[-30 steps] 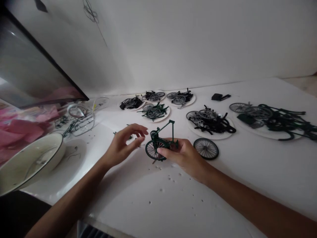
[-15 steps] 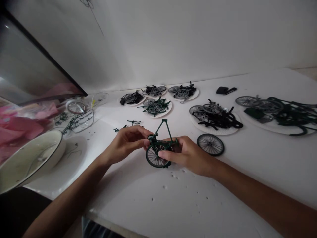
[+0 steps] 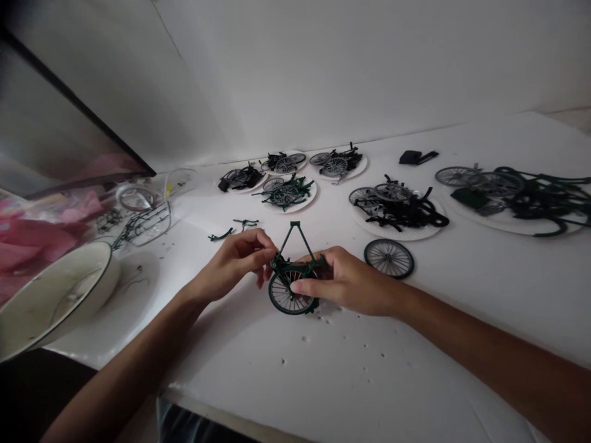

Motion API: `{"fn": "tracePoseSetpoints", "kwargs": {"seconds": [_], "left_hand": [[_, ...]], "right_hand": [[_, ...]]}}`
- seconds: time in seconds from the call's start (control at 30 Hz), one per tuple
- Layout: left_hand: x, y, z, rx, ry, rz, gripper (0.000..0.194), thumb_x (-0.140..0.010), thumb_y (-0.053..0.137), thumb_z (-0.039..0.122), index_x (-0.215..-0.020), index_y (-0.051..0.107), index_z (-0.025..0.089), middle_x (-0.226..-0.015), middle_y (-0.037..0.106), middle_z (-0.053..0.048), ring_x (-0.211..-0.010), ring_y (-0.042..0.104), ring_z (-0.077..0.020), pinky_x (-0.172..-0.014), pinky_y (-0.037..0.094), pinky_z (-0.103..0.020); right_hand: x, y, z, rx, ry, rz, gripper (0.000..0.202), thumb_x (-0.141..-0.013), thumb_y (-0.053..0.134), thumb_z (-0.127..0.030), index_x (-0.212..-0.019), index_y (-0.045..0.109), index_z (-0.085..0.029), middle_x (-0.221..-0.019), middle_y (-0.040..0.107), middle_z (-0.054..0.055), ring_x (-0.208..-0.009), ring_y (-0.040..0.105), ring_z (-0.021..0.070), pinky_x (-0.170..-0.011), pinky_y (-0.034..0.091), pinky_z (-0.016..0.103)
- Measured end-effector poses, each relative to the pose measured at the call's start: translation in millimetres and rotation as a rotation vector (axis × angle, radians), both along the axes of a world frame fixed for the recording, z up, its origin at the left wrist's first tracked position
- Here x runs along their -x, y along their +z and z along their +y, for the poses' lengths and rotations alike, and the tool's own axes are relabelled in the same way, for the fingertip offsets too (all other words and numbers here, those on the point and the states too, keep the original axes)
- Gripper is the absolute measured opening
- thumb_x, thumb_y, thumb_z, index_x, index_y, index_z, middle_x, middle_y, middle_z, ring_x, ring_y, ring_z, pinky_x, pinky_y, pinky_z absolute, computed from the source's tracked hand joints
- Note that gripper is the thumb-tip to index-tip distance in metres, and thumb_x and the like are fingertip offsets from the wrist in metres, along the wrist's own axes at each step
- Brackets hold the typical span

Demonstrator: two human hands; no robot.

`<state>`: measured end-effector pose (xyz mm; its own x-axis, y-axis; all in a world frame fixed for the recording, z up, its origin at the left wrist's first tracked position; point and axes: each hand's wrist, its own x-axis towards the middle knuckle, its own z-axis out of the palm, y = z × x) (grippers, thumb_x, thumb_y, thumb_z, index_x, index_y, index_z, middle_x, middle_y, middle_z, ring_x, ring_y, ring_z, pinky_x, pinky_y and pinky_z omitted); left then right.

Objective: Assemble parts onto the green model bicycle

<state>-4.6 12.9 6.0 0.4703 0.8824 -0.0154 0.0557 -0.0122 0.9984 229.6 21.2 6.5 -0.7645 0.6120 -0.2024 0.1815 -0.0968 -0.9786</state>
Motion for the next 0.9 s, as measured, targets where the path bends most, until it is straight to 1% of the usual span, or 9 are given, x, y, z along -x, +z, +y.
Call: {"fn": "tracePoseSetpoints", "kwargs": {"seconds": [0.13,0.3,0.4,0.5,0.57,0.67,0.73,0.83,0.9], "left_hand": [[1,0.4,-1,0.051,-0.046,0.032,0.023,-0.093,0.063,0.034,-0.084,0.053,0.015,-0.066,0.059,0.001,-0.058,0.059,-0.0086,-0.052,0.054,-0.020],[1,-1.7,-1,0.088,-0.050,0.073,0.025,-0.093,0.063,0.036,-0.083,0.051,0.015,-0.065,0.057,0.002,-0.056,0.058,-0.0076,-0.051,0.051,-0.018],[-1,-4.4,-1,0.135,-0.060,0.080,0.026,-0.093,0.061,0.037,-0.082,0.051,0.015,-0.067,0.056,0.002,-0.057,0.058,-0.0076,-0.051,0.051,-0.018],[0,-4.5,-1,0.166,-0.064,0.041,0.027,-0.094,0.059,0.039,-0.083,0.053,0.015,-0.072,0.055,0.001,-0.061,0.057,-0.0082,-0.050,0.051,-0.018],[2,-1.5,-1,0.167,-0.094,0.015,0.025,-0.094,0.059,0.039,-0.087,0.056,0.015,-0.076,0.055,-0.001,-0.065,0.058,-0.0096,-0.049,0.052,-0.018],[6,5.4,-1,0.151,-0.176,0.013,0.020,-0.094,0.059,0.034,-0.101,0.060,0.015,-0.082,0.058,-0.003,-0.073,0.061,-0.0131,-0.052,0.057,-0.021],[8,8.9,0,0.140,-0.223,0.022,0.021,-0.095,0.057,0.030,-0.108,0.060,0.015,-0.083,0.059,-0.004,-0.075,0.062,-0.0140,-0.055,0.059,-0.023],[8,9.2,0,0.151,-0.255,0.019,0.021,-0.097,0.054,0.027,-0.110,0.062,0.013,-0.083,0.060,-0.005,-0.073,0.062,-0.0129,-0.058,0.059,-0.024],[7,6.7,-1,0.177,-0.247,0.010,0.020,-0.097,0.055,0.027,-0.108,0.063,0.013,-0.082,0.060,-0.004,-0.072,0.061,-0.0120,-0.057,0.058,-0.022]], "right_hand": [[-1,-2.7,0,-0.014,0.027,-0.053,0.014,-0.085,0.067,-0.025,-0.078,0.058,-0.018,-0.069,0.046,-0.005,-0.062,0.042,0.0099,-0.056,0.033,0.023],[0,-2.2,-1,-0.029,0.049,-0.062,0.017,-0.084,0.068,-0.029,-0.076,0.057,-0.018,-0.067,0.047,-0.005,-0.061,0.041,0.0104,-0.055,0.033,0.023],[0,-1.0,-2,-0.045,0.041,-0.078,0.019,-0.083,0.069,-0.032,-0.075,0.057,-0.019,-0.067,0.049,-0.004,-0.060,0.043,0.0109,-0.055,0.033,0.024],[0,-0.5,-1,-0.031,0.034,-0.055,0.020,-0.082,0.069,-0.034,-0.075,0.059,-0.019,-0.067,0.047,-0.004,-0.059,0.041,0.0106,-0.054,0.033,0.023],[-1,-0.5,1,-0.006,0.027,-0.036,0.020,-0.081,0.071,-0.034,-0.077,0.061,-0.018,-0.067,0.048,-0.004,-0.059,0.041,0.0102,-0.053,0.034,0.023],[-2,-0.5,3,0.044,0.031,-0.004,0.018,-0.081,0.071,-0.033,-0.083,0.064,-0.016,-0.072,0.053,-0.002,-0.063,0.045,0.0106,-0.055,0.036,0.022],[-3,-0.5,3,0.064,0.036,-0.004,0.016,-0.081,0.071,-0.031,-0.087,0.065,-0.017,-0.072,0.053,-0.002,-0.063,0.045,0.0103,-0.055,0.036,0.022],[-3,-1.1,1,0.038,0.040,-0.023,0.013,-0.082,0.070,-0.027,-0.082,0.062,-0.018,-0.067,0.046,-0.005,-0.059,0.039,0.0088,-0.052,0.030,0.021],[-4,-2.0,0,0.006,0.051,-0.034,0.015,-0.083,0.069,-0.027,-0.077,0.058,-0.018,-0.065,0.042,-0.006,-0.058,0.036,0.0089,-0.052,0.028,0.022]]}}
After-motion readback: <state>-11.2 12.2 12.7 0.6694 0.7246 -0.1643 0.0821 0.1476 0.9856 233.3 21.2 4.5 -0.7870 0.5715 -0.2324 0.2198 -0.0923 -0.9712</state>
